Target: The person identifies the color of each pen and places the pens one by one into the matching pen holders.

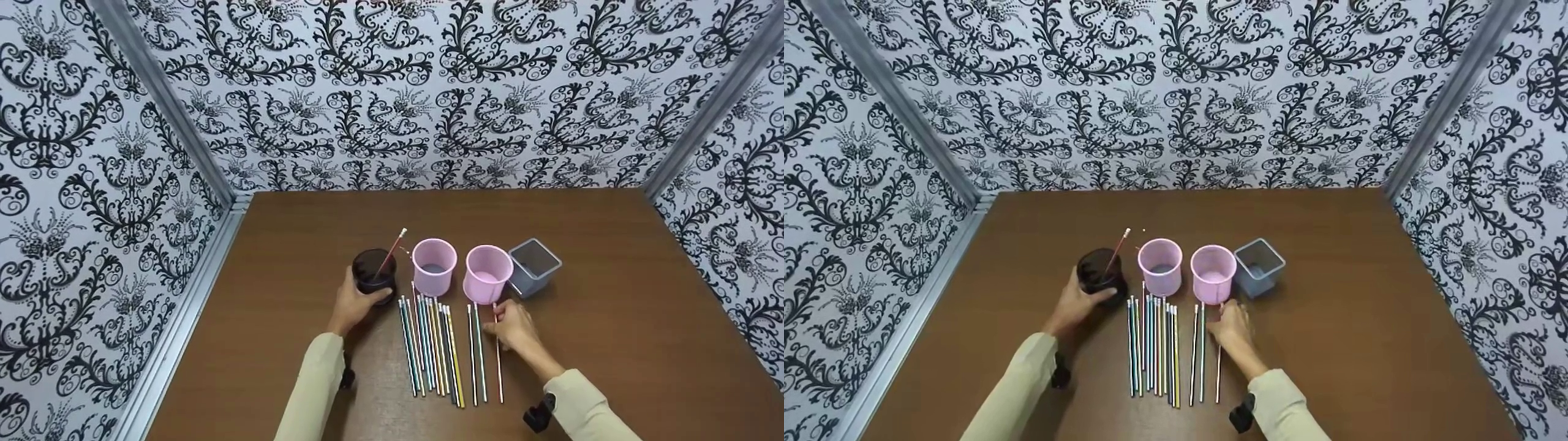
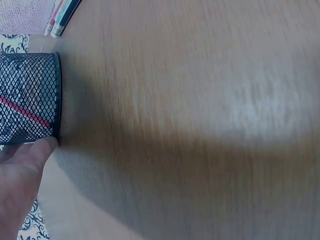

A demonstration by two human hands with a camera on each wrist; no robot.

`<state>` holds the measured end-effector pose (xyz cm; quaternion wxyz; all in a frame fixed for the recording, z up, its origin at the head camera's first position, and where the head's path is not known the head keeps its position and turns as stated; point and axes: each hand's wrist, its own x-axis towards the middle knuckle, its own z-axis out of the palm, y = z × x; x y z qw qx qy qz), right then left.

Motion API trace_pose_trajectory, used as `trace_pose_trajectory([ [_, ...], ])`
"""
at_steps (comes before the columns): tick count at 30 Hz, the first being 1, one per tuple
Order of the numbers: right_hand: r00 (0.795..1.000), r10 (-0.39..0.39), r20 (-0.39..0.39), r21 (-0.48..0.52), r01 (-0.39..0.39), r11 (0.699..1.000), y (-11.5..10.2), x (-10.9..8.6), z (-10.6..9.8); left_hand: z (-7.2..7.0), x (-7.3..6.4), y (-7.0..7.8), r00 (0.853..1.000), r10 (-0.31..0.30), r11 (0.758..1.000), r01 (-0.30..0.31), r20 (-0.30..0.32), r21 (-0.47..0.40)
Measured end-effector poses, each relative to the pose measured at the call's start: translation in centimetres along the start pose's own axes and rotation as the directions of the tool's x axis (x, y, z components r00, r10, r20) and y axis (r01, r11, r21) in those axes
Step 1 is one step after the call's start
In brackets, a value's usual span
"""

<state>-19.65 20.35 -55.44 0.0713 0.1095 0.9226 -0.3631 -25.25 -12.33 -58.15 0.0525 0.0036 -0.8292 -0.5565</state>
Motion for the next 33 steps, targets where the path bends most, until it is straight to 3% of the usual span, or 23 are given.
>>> trace_pose_trajectory([
  [9, 0.999, 0.000, -0.040, 0.064, 0.003, 0.998, 0.4, 0.1, 1.0, -0.1, 0.1, -0.1, 1.000, -0.022, 1.000, 0.022, 0.007, 0.001],
  [18, 1.000, 0.003, -0.030, 0.089, 0.000, 0.996, -0.2, -0.2, 1.0, -0.1, 0.1, -0.3, 1.000, 0.013, 1.000, -0.013, 0.021, 0.009],
  [33, 0.991, -0.120, -0.065, 0.089, 0.126, 0.988, -1.9, -0.7, 0.3, -0.1, 0.2, -0.4, 0.999, 0.036, 0.999, -0.036, 0.026, 0.002],
])
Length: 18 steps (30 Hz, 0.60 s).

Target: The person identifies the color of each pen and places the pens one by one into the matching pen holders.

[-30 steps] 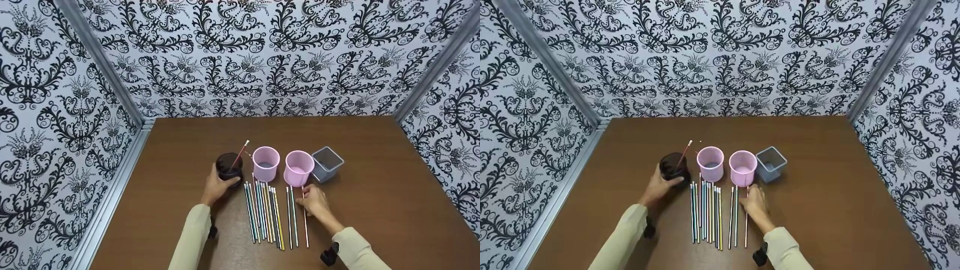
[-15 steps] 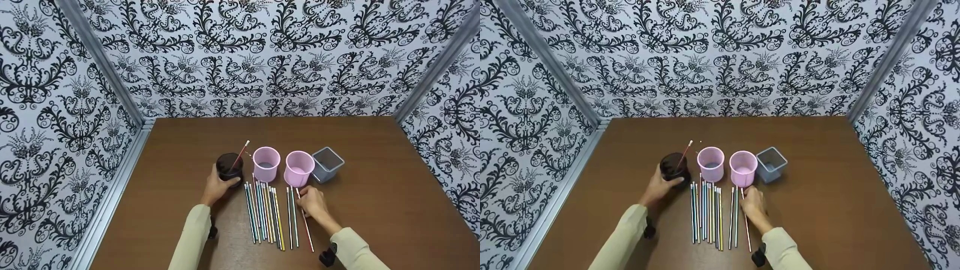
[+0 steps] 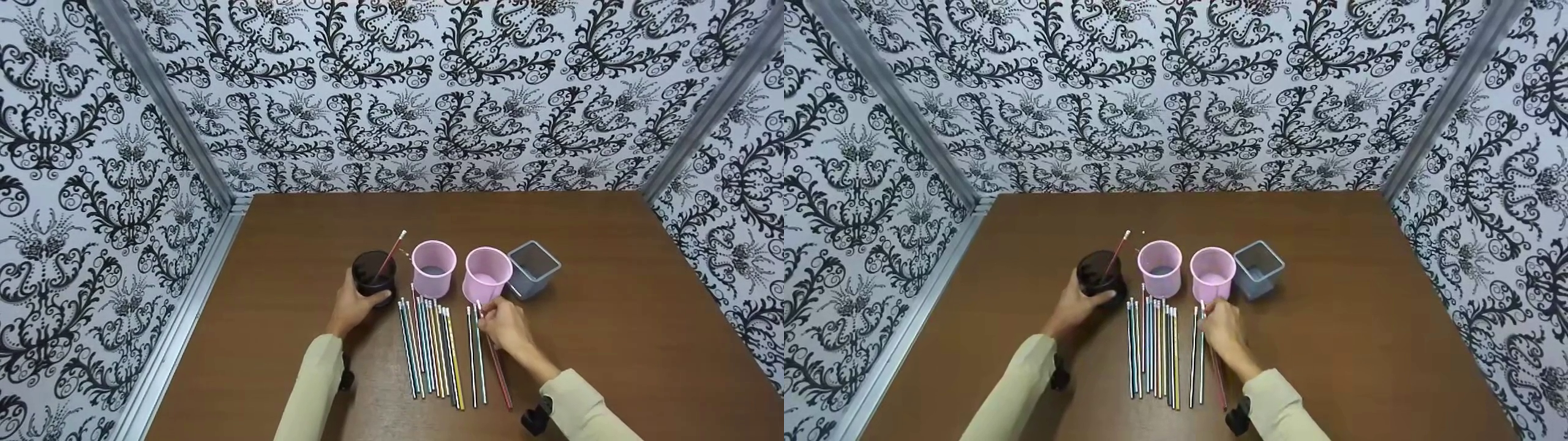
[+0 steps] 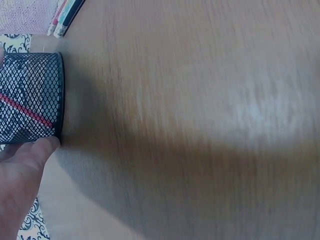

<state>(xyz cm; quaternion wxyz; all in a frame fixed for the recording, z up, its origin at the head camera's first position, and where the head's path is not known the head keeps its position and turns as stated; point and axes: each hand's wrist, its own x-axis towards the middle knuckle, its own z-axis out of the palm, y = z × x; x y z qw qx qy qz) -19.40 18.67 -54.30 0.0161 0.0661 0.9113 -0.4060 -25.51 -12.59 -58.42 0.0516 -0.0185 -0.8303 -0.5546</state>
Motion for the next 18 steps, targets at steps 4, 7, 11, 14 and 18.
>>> trace_pose_trajectory([
  [4, 0.999, -0.048, -0.018, -0.025, 0.048, 0.999, -0.7, 0.0, -0.1, 0.0, -0.1, 0.0, 1.000, 0.004, 1.000, -0.004, -0.003, -0.002],
  [7, 0.994, -0.099, -0.035, -0.062, 0.097, 0.993, -1.2, 0.1, -0.2, 0.0, -0.1, -0.1, 1.000, 0.002, 1.000, -0.002, -0.006, -0.004],
  [11, 0.987, -0.150, -0.049, -0.096, 0.145, 0.985, -1.9, 0.3, -0.4, 0.0, -0.2, 0.0, 1.000, -0.002, 1.000, 0.002, -0.007, 0.001],
  [14, 0.981, -0.183, -0.056, -0.122, 0.175, 0.977, -2.4, 0.5, -0.6, 0.0, -0.2, 0.2, 1.000, -0.005, 1.000, 0.005, -0.009, 0.008],
  [18, 0.973, -0.219, -0.067, -0.135, 0.208, 0.969, -3.1, 0.7, -0.8, -0.1, -0.3, 0.4, 1.000, 0.011, 1.000, -0.011, -0.020, 0.024],
])
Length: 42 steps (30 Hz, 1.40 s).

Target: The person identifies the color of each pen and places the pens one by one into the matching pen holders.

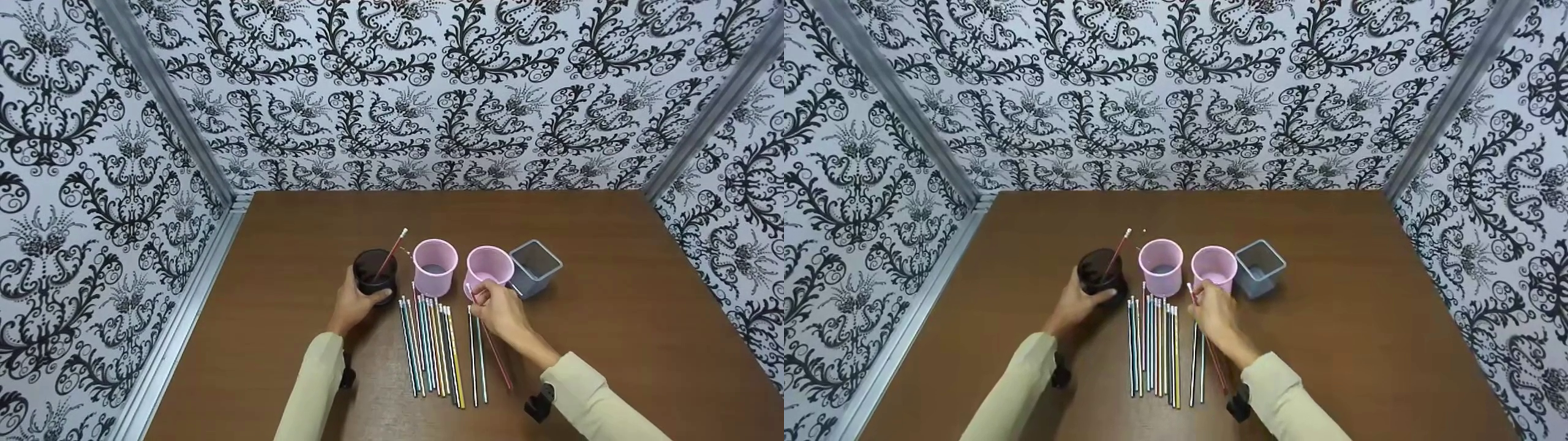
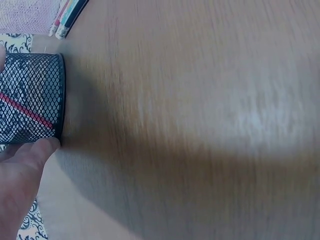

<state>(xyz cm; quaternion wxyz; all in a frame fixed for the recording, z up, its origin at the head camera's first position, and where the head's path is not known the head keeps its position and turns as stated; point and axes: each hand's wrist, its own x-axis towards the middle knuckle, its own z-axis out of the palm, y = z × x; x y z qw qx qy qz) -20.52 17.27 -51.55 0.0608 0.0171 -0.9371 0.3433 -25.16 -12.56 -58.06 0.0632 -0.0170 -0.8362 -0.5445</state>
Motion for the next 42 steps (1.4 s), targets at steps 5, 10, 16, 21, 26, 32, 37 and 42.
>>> trace_pose_trajectory([
  [5, 1.000, -0.027, -0.011, 0.047, 0.027, 0.999, -0.9, 0.3, -0.4, 0.1, 0.1, -0.1, 1.000, -0.001, 1.000, 0.001, -0.011, 0.006],
  [10, 0.998, -0.048, -0.028, 0.107, 0.051, 0.993, -1.8, 0.9, -0.7, 0.1, 0.1, -0.2, 1.000, -0.002, 1.000, 0.002, -0.014, 0.001],
  [16, 0.995, -0.078, -0.067, 0.183, 0.089, 0.979, -2.8, 1.7, -0.9, 0.1, 0.2, -0.2, 1.000, 0.002, 1.000, -0.002, -0.012, -0.002],
  [21, 0.993, -0.092, -0.076, 0.226, 0.107, 0.968, -3.6, 2.2, -1.0, 0.1, 0.1, -0.2, 1.000, -0.010, 1.000, 0.010, -0.018, 0.009],
  [26, 0.992, -0.072, -0.100, 0.283, 0.098, 0.954, -4.8, 2.9, -1.4, 0.1, 0.1, -0.1, 1.000, -0.024, 1.000, 0.024, -0.005, 0.004],
  [32, 0.990, -0.056, -0.127, 0.331, 0.096, 0.939, -6.4, 3.9, -2.0, 0.2, 0.1, -0.1, 1.000, -0.028, 1.000, 0.028, 0.005, -0.007],
  [37, 0.984, -0.064, -0.168, 0.327, 0.117, 0.938, -7.4, 4.5, -2.2, 0.3, 0.1, -0.3, 1.000, -0.016, 1.000, 0.016, 0.000, -0.008],
  [42, 0.973, -0.075, -0.216, 0.358, 0.151, 0.921, -8.3, 5.1, -2.2, 0.3, 0.2, -0.3, 1.000, -0.020, 1.000, 0.020, -0.005, -0.011],
])
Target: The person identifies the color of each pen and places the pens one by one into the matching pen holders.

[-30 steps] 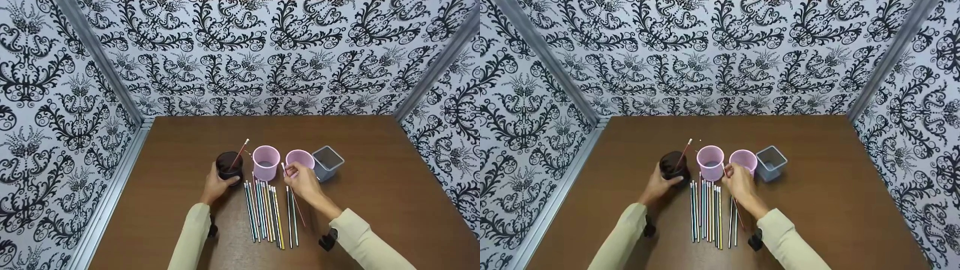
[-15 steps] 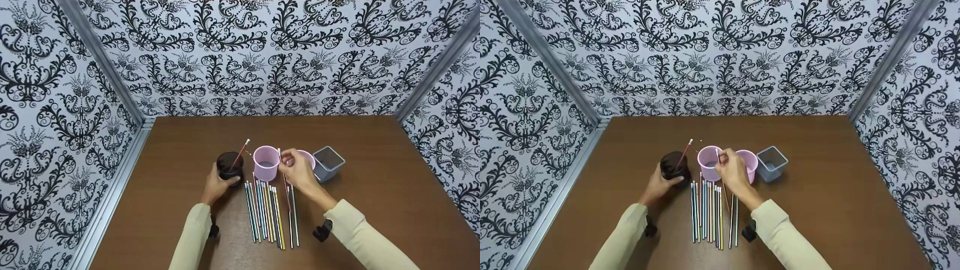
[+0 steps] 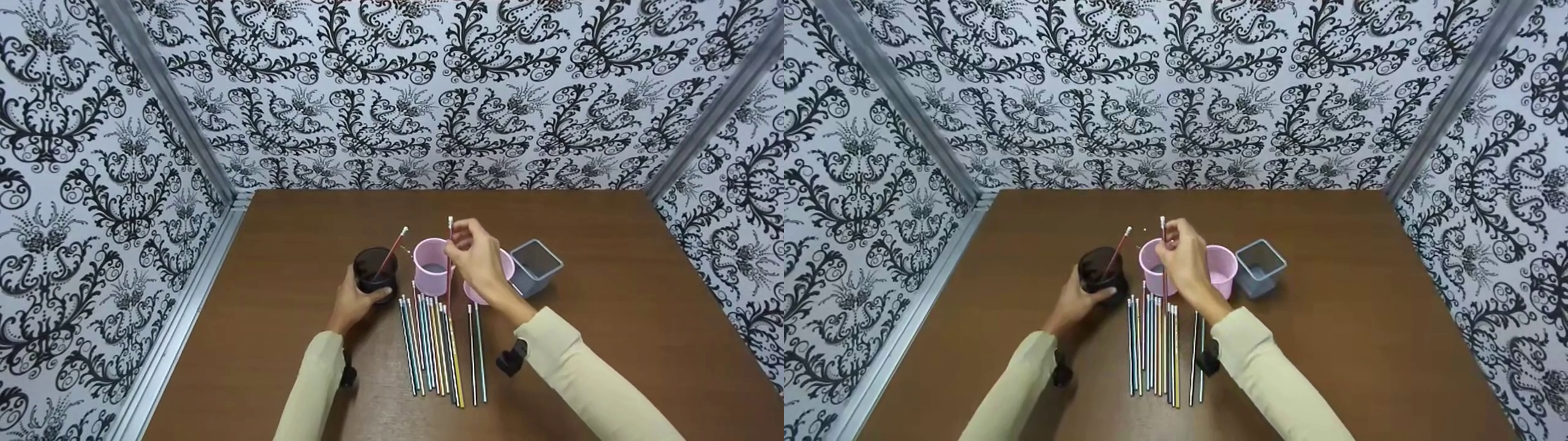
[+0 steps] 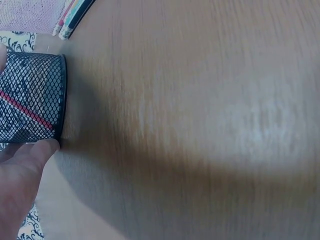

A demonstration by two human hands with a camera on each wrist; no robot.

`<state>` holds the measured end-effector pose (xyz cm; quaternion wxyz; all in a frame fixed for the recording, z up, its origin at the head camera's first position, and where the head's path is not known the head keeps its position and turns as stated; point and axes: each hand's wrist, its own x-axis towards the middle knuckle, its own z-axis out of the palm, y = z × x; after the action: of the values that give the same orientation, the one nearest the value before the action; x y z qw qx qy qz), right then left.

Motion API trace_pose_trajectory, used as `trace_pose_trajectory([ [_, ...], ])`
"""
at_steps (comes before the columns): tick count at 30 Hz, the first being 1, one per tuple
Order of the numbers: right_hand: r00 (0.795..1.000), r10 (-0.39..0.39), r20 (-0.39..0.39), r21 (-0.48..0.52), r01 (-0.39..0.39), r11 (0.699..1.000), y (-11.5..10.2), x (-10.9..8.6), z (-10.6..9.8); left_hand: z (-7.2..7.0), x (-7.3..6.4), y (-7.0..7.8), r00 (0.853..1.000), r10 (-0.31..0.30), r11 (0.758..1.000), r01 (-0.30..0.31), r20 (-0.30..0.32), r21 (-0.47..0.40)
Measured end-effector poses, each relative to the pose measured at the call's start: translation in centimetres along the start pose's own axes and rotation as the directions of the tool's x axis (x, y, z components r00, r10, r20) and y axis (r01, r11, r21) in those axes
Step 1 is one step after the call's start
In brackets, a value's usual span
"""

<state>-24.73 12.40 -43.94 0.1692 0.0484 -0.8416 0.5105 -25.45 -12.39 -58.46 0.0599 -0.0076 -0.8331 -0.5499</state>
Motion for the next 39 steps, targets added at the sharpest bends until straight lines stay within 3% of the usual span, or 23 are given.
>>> trace_pose_trajectory([
  [10, 0.998, 0.022, -0.056, 0.178, -0.011, 0.984, -0.5, 1.6, 1.6, -0.1, -0.1, 0.1, 1.000, -0.025, 1.000, 0.025, 0.008, -0.008],
  [14, 0.997, 0.061, -0.052, 0.301, -0.042, 0.953, -0.5, 1.8, 2.5, -0.2, -0.3, 0.2, 0.999, -0.033, 0.999, 0.033, 0.010, -0.009],
  [24, 0.983, 0.177, -0.042, 0.495, -0.134, 0.859, -0.5, 2.8, 4.0, -0.3, -0.3, 0.4, 0.999, -0.044, 0.999, 0.045, 0.022, -0.011],
  [28, 0.981, 0.189, -0.042, 0.519, -0.140, 0.843, -0.6, 3.0, 4.3, -0.2, -0.4, 0.5, 0.998, -0.054, 0.998, 0.054, 0.023, -0.016],
  [39, 0.974, 0.222, -0.039, 0.484, -0.176, 0.857, -1.7, 3.4, 4.8, -0.2, -0.4, 0.4, 0.997, -0.068, 0.997, 0.069, 0.024, -0.033],
])
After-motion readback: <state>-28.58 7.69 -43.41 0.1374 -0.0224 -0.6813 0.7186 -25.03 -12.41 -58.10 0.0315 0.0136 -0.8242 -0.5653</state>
